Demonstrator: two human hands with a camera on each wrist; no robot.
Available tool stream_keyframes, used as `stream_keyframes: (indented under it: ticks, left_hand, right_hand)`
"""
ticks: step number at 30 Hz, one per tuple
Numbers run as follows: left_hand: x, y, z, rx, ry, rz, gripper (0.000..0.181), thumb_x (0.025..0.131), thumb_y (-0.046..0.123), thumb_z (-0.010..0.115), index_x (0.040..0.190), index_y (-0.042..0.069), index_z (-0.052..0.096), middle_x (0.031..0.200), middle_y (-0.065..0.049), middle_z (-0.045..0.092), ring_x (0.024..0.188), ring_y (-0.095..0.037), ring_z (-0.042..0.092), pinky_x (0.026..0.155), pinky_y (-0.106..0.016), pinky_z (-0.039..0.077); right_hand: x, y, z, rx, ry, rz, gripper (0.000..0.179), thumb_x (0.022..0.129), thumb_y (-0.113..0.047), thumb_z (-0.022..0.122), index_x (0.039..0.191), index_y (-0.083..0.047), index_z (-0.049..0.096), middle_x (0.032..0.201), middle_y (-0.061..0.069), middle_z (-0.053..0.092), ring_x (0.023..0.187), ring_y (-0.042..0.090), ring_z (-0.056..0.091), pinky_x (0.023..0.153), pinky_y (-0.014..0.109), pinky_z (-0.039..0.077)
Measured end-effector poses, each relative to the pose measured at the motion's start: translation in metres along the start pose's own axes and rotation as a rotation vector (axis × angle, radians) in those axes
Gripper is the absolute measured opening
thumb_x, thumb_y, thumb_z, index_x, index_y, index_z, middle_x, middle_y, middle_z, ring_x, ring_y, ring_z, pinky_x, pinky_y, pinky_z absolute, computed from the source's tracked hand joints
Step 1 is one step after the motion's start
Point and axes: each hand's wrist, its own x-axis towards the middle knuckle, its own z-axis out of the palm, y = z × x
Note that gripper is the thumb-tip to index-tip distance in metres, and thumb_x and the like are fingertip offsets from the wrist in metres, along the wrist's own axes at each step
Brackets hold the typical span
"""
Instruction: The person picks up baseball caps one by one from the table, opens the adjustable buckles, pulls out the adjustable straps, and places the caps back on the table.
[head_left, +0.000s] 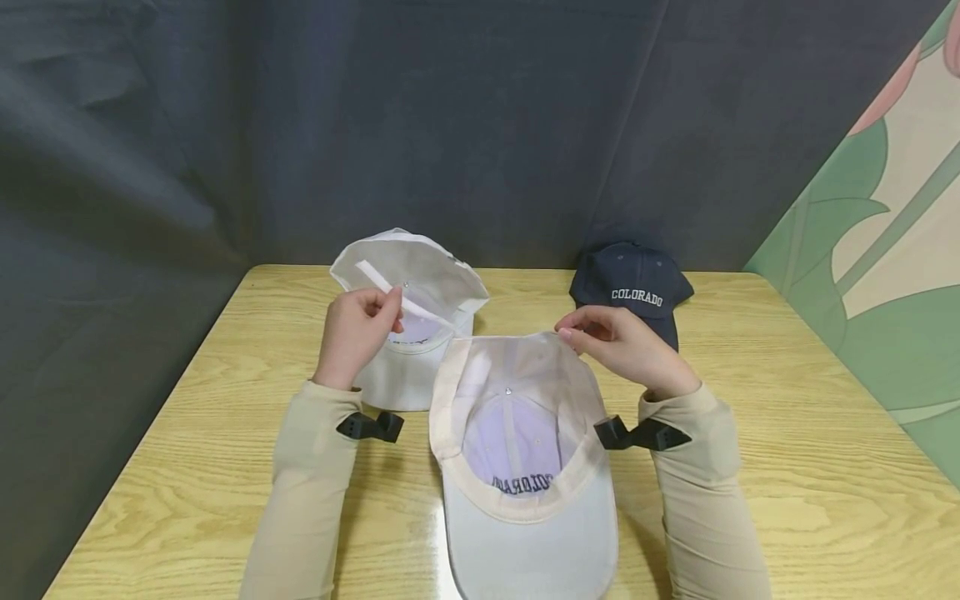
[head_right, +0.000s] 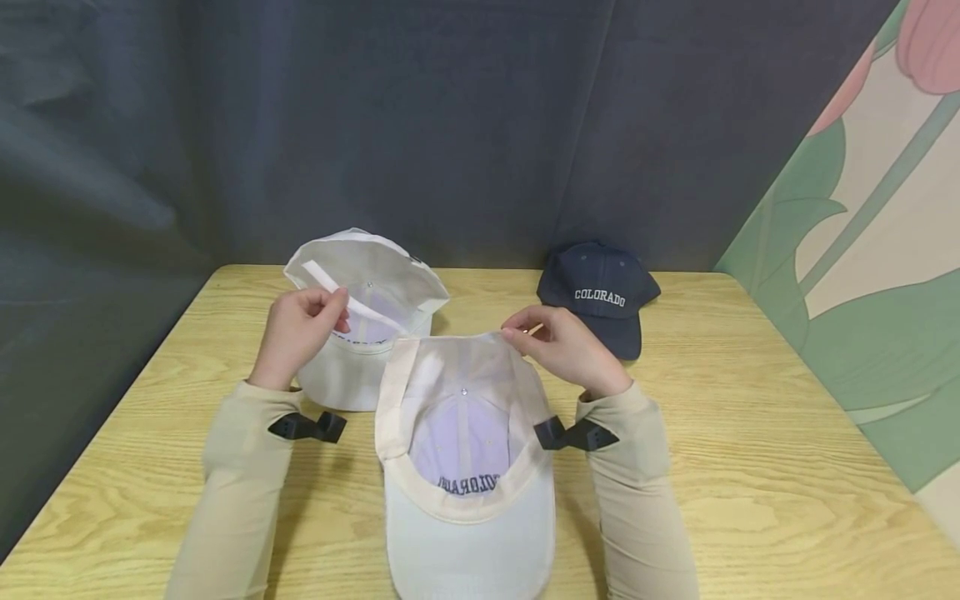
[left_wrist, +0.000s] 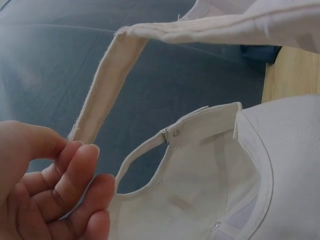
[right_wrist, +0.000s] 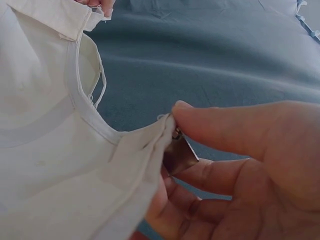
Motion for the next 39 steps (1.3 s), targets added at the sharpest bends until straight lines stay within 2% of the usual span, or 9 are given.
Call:
stream_keyframes:
  ticks: [11, 16, 20, 26, 33, 35, 39]
  left_hand:
    - [0.0, -0.001, 0.002, -0.002, 0.009, -0.002, 0.039, 0.094, 0.03, 0.052, 0.069, 0.004, 0.065, 0.066, -0.01, 0.068, 0.058, -0.01, 0.055, 0.054, -0.024, 0.039]
    - [-0.003, 0.004, 0.005, -0.023, 0.022, 0.041, 0.036, 0.093, 0.028, 0.054, 0.069, 0.004, 0.063, 0.066, -0.012, 0.067, 0.057, -0.011, 0.055, 0.053, -0.025, 0.039]
    - [-0.007, 0.011, 0.011, -0.027, 0.006, 0.094, 0.033, 0.093, 0.027, 0.055, 0.072, 0.004, 0.064, 0.067, -0.012, 0.067, 0.058, -0.013, 0.056, 0.054, -0.025, 0.04]
    - [-0.016, 0.026, 0.022, -0.022, -0.09, 0.199, 0.028, 0.092, 0.026, 0.056, 0.075, 0.005, 0.066, 0.069, -0.007, 0.065, 0.065, -0.017, 0.056, 0.064, -0.025, 0.044]
    - [-0.025, 0.033, 0.035, 0.066, -0.225, 0.237, 0.026, 0.089, 0.028, 0.061, 0.071, 0.009, 0.062, 0.067, -0.003, 0.061, 0.064, -0.013, 0.054, 0.064, -0.024, 0.043]
    - [-0.03, 0.037, 0.04, 0.07, -0.282, 0.25, 0.025, 0.089, 0.03, 0.061, 0.074, 0.01, 0.063, 0.07, -0.002, 0.062, 0.066, -0.013, 0.055, 0.064, -0.023, 0.045]
    - [-0.043, 0.048, 0.056, 0.053, -0.436, 0.275, 0.024, 0.089, 0.034, 0.061, 0.081, 0.012, 0.066, 0.076, 0.001, 0.065, 0.07, -0.01, 0.057, 0.066, -0.022, 0.047]
  right_hand:
    - [0.001, 0.001, 0.002, -0.014, -0.004, -0.007, 0.021, 0.093, -0.017, 0.058, 0.104, -0.001, 0.065, 0.091, 0.012, 0.066, 0.077, 0.022, 0.061, 0.07, 0.021, 0.048]
    - [0.004, 0.002, 0.005, -0.045, -0.006, -0.016, 0.02, 0.093, -0.017, 0.056, 0.102, -0.001, 0.065, 0.09, 0.011, 0.066, 0.075, 0.018, 0.062, 0.071, 0.023, 0.049]
    - [0.004, 0.002, 0.007, -0.062, 0.016, -0.008, 0.02, 0.093, -0.018, 0.056, 0.102, -0.002, 0.065, 0.088, 0.01, 0.066, 0.073, 0.015, 0.061, 0.07, 0.024, 0.049]
    - [0.005, 0.0, 0.007, -0.044, 0.119, -0.008, 0.023, 0.093, -0.021, 0.057, 0.101, -0.002, 0.066, 0.085, 0.011, 0.067, 0.069, 0.008, 0.06, 0.07, 0.02, 0.048]
    - [0.005, -0.001, 0.008, 0.023, 0.21, -0.024, 0.024, 0.094, -0.019, 0.056, 0.103, 0.001, 0.065, 0.085, 0.015, 0.066, 0.066, 0.0, 0.059, 0.067, 0.018, 0.048]
    - [0.005, -0.002, 0.008, 0.049, 0.229, -0.021, 0.025, 0.094, -0.02, 0.056, 0.103, 0.001, 0.064, 0.085, 0.016, 0.067, 0.066, 0.0, 0.061, 0.067, 0.017, 0.048]
    - [0.006, -0.004, 0.011, 0.119, 0.255, -0.015, 0.029, 0.094, -0.023, 0.055, 0.105, 0.003, 0.064, 0.091, 0.019, 0.068, 0.068, 0.002, 0.065, 0.069, 0.015, 0.049]
